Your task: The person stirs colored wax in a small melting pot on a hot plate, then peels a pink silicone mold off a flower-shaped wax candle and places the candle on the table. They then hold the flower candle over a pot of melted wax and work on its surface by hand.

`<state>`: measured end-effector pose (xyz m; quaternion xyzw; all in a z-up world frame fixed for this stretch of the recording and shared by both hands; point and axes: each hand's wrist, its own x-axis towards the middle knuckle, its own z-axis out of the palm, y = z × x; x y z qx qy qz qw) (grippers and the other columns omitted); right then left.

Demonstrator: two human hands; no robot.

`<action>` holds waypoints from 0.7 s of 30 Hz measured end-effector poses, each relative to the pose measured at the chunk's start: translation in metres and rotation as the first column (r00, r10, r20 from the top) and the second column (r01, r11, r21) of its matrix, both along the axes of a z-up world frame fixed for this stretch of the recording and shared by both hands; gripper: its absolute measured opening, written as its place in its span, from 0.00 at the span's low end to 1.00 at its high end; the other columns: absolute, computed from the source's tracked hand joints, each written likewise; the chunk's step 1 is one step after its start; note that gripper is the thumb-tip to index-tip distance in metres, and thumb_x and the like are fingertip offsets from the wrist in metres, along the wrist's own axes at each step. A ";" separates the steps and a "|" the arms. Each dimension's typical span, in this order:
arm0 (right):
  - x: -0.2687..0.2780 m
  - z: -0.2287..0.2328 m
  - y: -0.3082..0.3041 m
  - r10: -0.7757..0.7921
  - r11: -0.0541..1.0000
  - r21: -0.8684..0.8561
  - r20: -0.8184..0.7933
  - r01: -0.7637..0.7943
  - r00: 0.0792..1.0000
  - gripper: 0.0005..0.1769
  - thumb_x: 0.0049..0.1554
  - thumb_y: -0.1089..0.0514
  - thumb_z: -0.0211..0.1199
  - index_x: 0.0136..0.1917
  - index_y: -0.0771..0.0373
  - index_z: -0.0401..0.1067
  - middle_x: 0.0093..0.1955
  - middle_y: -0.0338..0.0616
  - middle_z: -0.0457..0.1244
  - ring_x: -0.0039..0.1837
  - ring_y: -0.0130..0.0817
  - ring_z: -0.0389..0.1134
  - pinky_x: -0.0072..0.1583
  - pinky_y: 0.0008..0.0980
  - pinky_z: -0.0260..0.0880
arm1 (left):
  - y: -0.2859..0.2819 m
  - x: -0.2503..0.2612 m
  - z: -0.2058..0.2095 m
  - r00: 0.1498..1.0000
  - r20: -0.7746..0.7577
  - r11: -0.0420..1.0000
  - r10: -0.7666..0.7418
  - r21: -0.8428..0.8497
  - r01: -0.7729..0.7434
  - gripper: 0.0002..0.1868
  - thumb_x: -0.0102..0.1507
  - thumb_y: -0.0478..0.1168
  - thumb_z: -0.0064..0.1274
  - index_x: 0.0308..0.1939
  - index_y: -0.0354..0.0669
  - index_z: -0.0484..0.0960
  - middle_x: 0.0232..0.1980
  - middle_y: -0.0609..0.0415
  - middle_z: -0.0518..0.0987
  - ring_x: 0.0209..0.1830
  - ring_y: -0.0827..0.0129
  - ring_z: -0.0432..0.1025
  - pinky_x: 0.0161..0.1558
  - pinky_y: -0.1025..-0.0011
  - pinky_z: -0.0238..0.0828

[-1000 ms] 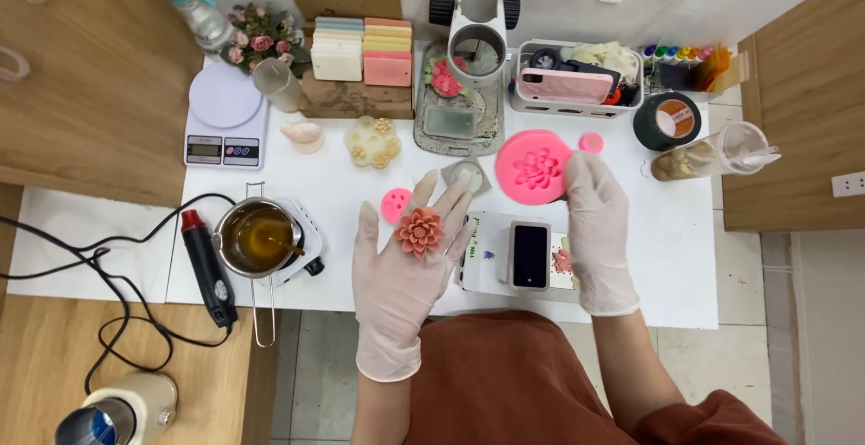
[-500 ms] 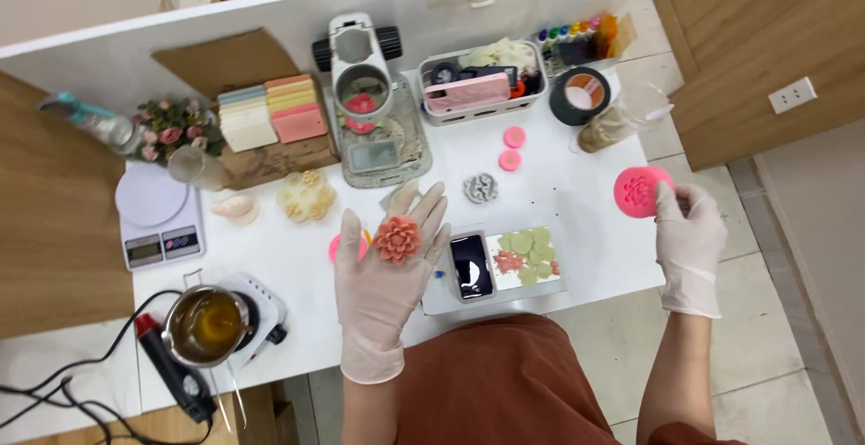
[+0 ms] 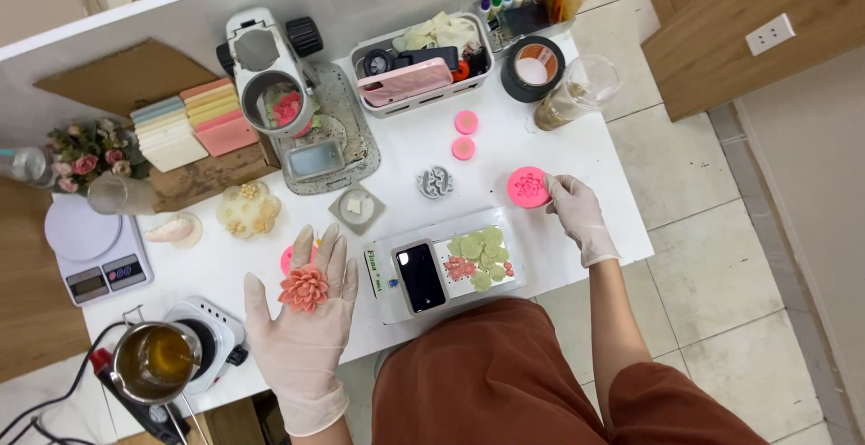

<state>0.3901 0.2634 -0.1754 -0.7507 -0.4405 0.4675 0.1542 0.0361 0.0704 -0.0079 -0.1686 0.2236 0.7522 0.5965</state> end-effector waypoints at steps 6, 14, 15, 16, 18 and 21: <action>-0.046 -0.037 0.057 0.270 0.963 0.027 -0.175 -0.269 0.947 0.21 0.64 0.44 0.59 0.54 0.65 0.76 0.36 0.38 0.65 0.37 0.23 0.63 0.40 0.27 0.62 | -0.023 0.003 -0.003 0.984 0.027 0.984 0.179 -0.009 -0.179 0.44 0.68 0.58 0.51 0.80 0.34 0.57 0.82 0.35 0.57 0.83 0.51 0.51 0.77 0.53 0.43; -0.167 -0.084 0.110 0.656 0.741 0.086 -0.305 -0.666 0.690 0.25 0.67 0.42 0.54 0.62 0.65 0.72 0.44 0.38 0.66 0.41 0.24 0.64 0.48 0.26 0.68 | -0.034 0.011 -0.010 0.938 0.225 0.942 0.263 0.149 -0.300 0.46 0.71 0.60 0.44 0.80 0.29 0.51 0.82 0.29 0.49 0.83 0.46 0.45 0.78 0.51 0.40; -0.179 -0.088 0.113 0.669 0.727 0.088 -0.310 -0.681 0.675 0.25 0.67 0.42 0.54 0.62 0.65 0.72 0.44 0.38 0.66 0.41 0.24 0.64 0.48 0.26 0.68 | -0.033 0.010 -0.010 0.934 0.219 0.936 0.282 0.148 -0.318 0.46 0.71 0.60 0.44 0.80 0.29 0.51 0.82 0.29 0.49 0.83 0.46 0.45 0.78 0.51 0.40; -0.190 -0.092 0.115 0.687 0.711 0.075 -0.286 -0.699 0.668 0.26 0.66 0.41 0.54 0.62 0.65 0.72 0.46 0.38 0.67 0.42 0.25 0.65 0.49 0.27 0.69 | -0.033 0.010 -0.010 0.944 0.208 0.941 0.258 0.167 -0.294 0.46 0.71 0.61 0.41 0.80 0.29 0.50 0.82 0.29 0.49 0.83 0.46 0.44 0.78 0.52 0.39; -0.203 -0.099 0.119 0.712 0.685 0.058 -0.263 -0.726 0.651 0.27 0.66 0.41 0.55 0.63 0.65 0.72 0.48 0.39 0.68 0.43 0.26 0.66 0.50 0.28 0.69 | -0.031 0.009 -0.012 0.949 0.198 0.942 0.246 0.181 -0.282 0.46 0.71 0.62 0.39 0.80 0.30 0.50 0.82 0.28 0.48 0.84 0.46 0.44 0.79 0.53 0.38; -0.208 -0.106 0.117 0.811 0.580 0.044 0.055 -0.813 0.582 0.26 0.66 0.40 0.57 0.64 0.64 0.74 0.52 0.46 0.69 0.47 0.35 0.69 0.55 0.36 0.68 | -0.031 0.011 -0.016 0.959 0.174 0.944 0.224 0.206 -0.258 0.46 0.71 0.64 0.35 0.80 0.30 0.49 0.82 0.29 0.48 0.84 0.47 0.44 0.79 0.53 0.37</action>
